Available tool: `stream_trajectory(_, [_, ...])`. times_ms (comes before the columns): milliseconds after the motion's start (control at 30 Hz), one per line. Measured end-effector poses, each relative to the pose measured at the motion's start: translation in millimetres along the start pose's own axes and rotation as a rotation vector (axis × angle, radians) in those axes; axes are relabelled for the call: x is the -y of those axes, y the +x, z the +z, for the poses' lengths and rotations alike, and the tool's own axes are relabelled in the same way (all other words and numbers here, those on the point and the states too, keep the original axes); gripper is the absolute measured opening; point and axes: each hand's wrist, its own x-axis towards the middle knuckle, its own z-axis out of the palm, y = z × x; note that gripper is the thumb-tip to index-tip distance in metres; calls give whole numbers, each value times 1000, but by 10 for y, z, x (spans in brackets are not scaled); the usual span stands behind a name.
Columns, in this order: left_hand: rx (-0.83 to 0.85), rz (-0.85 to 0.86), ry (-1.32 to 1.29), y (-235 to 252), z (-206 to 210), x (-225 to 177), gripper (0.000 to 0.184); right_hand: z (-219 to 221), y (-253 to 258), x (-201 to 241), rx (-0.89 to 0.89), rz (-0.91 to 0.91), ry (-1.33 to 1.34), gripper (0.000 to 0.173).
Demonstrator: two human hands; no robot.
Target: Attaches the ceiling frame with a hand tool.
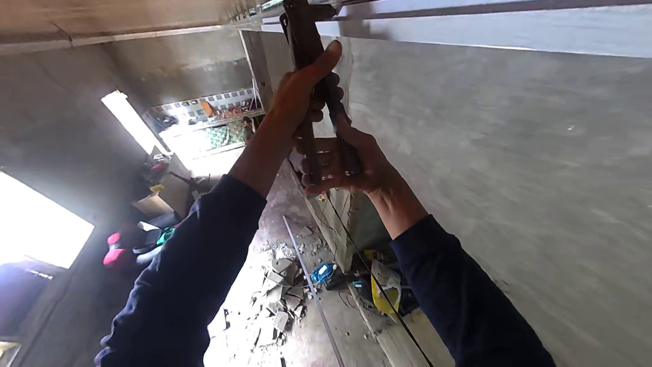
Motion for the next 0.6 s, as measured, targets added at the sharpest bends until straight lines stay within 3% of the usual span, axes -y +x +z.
stream_trajectory(67, [-67,20,-17,24,98,-5,33,79,59,-1,-96,-10,-22,39])
stream_trajectory(133, [-128,28,-31,33,175,23,29,85,77,-2,-131,-2,1,27])
stream_trajectory(233, [-72,-4,71,62,89,31,39,43,23,36,-159,40,-74,52])
stream_trajectory(300, [140,-64,310,41,-190,-43,52,-6,-52,99,-113,71,-162,71])
stream_trajectory(400, [418,-245,622,9,-675,-476,56,-122,-148,201,13,78,-241,81])
stream_trajectory(500, [416,-331,692,56,-755,-671,66,-125,-123,192,83,70,-218,86])
stream_trajectory(600, [264,-204,526,32,-418,-328,71,-75,-74,119,47,32,-136,87])
